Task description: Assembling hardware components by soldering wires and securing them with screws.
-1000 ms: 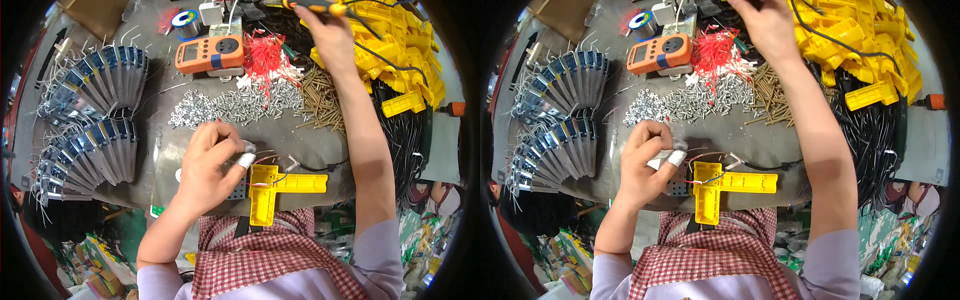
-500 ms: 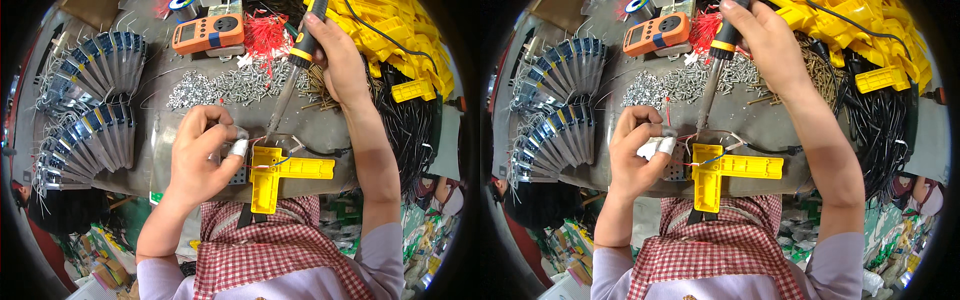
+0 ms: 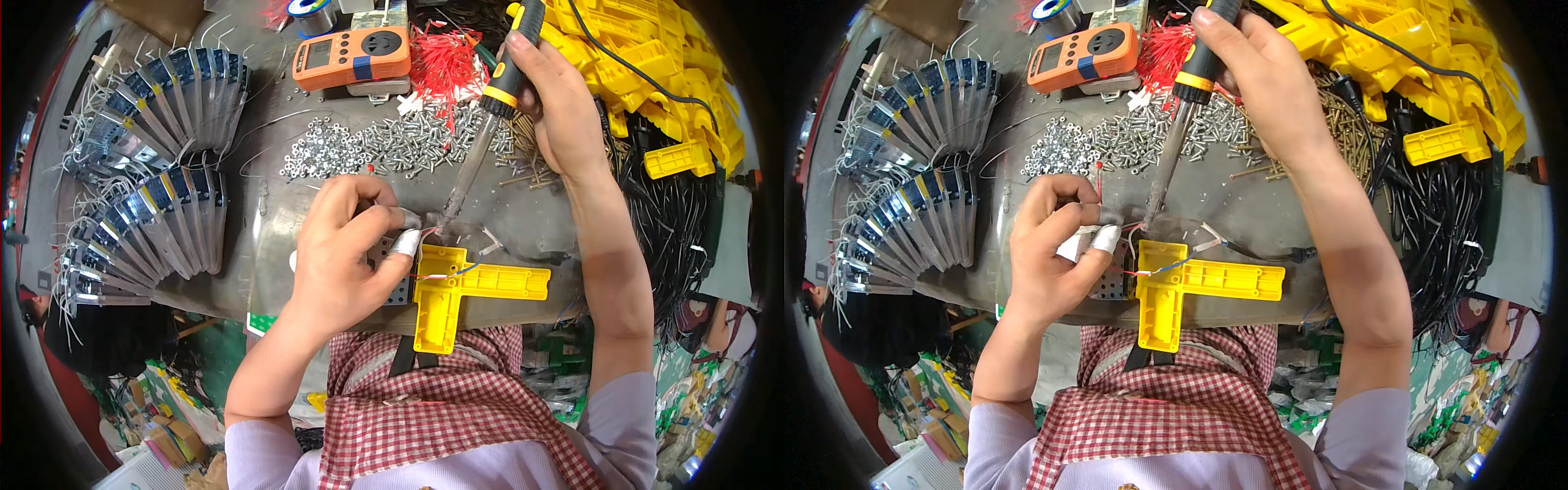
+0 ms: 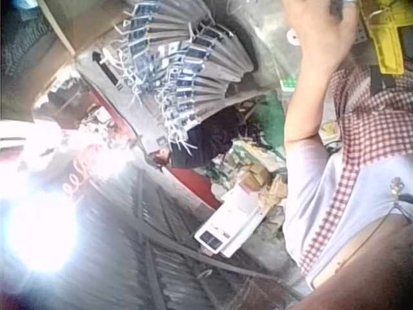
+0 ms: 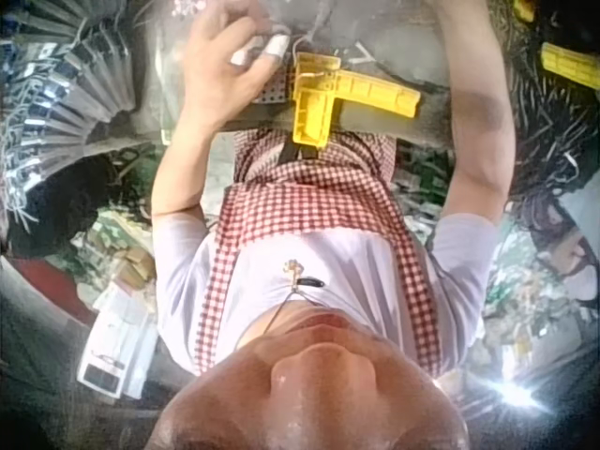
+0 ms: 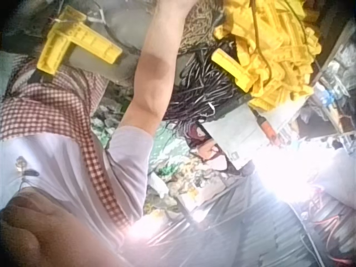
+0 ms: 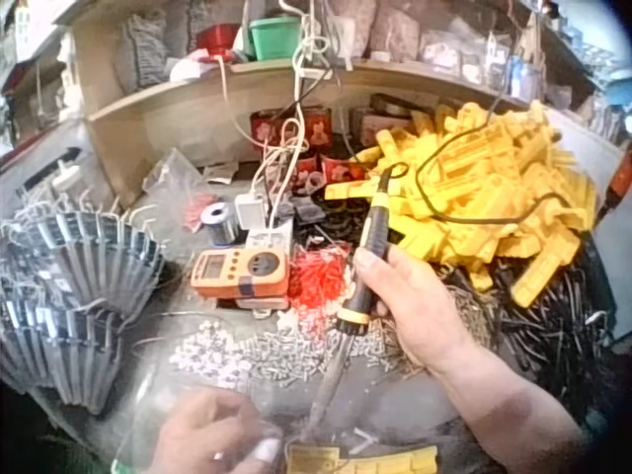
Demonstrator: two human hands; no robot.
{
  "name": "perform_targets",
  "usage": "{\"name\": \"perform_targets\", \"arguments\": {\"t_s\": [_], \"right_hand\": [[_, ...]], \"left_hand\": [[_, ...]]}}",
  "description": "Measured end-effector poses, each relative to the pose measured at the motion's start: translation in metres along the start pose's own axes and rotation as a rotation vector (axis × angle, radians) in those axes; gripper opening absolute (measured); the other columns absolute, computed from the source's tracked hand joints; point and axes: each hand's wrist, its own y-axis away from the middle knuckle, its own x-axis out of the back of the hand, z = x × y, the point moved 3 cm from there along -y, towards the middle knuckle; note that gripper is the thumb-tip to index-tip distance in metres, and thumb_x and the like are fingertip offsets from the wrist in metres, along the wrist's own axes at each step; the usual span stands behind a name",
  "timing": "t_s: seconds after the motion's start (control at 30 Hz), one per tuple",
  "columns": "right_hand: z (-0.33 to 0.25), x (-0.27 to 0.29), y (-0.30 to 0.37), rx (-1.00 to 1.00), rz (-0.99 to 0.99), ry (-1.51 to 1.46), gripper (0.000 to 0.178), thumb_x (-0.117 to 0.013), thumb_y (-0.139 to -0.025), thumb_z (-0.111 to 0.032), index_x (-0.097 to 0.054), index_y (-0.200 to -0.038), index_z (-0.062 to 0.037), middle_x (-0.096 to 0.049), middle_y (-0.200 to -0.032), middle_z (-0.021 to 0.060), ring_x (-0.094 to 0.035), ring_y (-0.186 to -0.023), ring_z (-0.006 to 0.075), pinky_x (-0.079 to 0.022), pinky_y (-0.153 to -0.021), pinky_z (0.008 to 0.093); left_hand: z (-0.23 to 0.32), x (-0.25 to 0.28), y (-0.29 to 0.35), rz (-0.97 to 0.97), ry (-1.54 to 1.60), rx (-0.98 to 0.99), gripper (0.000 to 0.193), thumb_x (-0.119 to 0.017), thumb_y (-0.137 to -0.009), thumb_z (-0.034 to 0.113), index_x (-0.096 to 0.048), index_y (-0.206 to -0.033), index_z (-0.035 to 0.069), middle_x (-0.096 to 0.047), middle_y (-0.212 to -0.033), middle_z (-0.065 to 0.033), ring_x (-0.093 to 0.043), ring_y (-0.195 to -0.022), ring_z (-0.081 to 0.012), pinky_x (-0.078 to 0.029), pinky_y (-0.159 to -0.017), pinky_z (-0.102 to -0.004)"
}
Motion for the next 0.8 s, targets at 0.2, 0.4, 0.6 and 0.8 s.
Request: {"name": "perform_targets", "arguments": {"t_s": [0.2, 0.4, 0.6, 0.8], "right_hand": [[-0.001, 0.002, 0.000, -0.003, -0.007, 0.038, 0.023, -0.054, -0.094, -0.032, -0.060, -0.093, -0.0105, -0.049, -0.075, -0.0095, -0.032, -0.061, -0.0021, -0.024, -0.053, 0.0144], [-0.007, -0.009, 0.005, 0.032, -0.080, 0.025, 0.023, -0.053, -0.094, -0.032, -0.060, -0.093, -0.0103, -0.050, -0.075, -0.0092, -0.032, -0.059, -0.0017, -0.024, -0.052, 0.0147], [-0.012, 0.005, 0.009, -0.037, 0.005, -0.049, 0.025, -0.055, -0.094, -0.032, -0.061, -0.092, -0.0082, -0.051, -0.073, -0.0086, -0.036, -0.056, -0.0026, -0.026, -0.049, 0.0137], [-0.017, -0.015, 0.028, -0.076, -0.166, -0.086, 0.025, -0.056, -0.093, -0.033, -0.061, -0.090, -0.0083, -0.048, -0.071, -0.0091, -0.035, -0.057, -0.0021, -0.026, -0.049, 0.0141]], "left_hand": [[-0.001, -0.001, 0.002, 0.008, -0.006, -0.024, 0.024, -0.067, -0.058, 0.001, -0.060, -0.081, 0.002, -0.054, -0.090, -0.0094, -0.053, -0.083, -0.0271, -0.044, -0.071, -0.0369], [-0.001, 0.001, 0.006, 0.004, -0.002, -0.025, 0.021, -0.067, -0.061, 0.000, -0.058, -0.080, 0.001, -0.054, -0.090, -0.0102, -0.052, -0.082, -0.0258, -0.043, -0.072, -0.0342], [0.006, 0.006, 0.015, -0.051, 0.067, -0.056, 0.019, -0.068, -0.064, 0.005, -0.060, -0.081, 0.004, -0.055, -0.092, -0.0089, -0.050, -0.084, -0.0272, -0.041, -0.074, -0.0367], [0.012, 0.005, 0.018, -0.128, 0.118, -0.051, 0.019, -0.069, -0.065, 0.007, -0.062, -0.082, 0.005, -0.055, -0.093, -0.0079, -0.049, -0.083, -0.0266, -0.040, -0.074, -0.0369]]}}
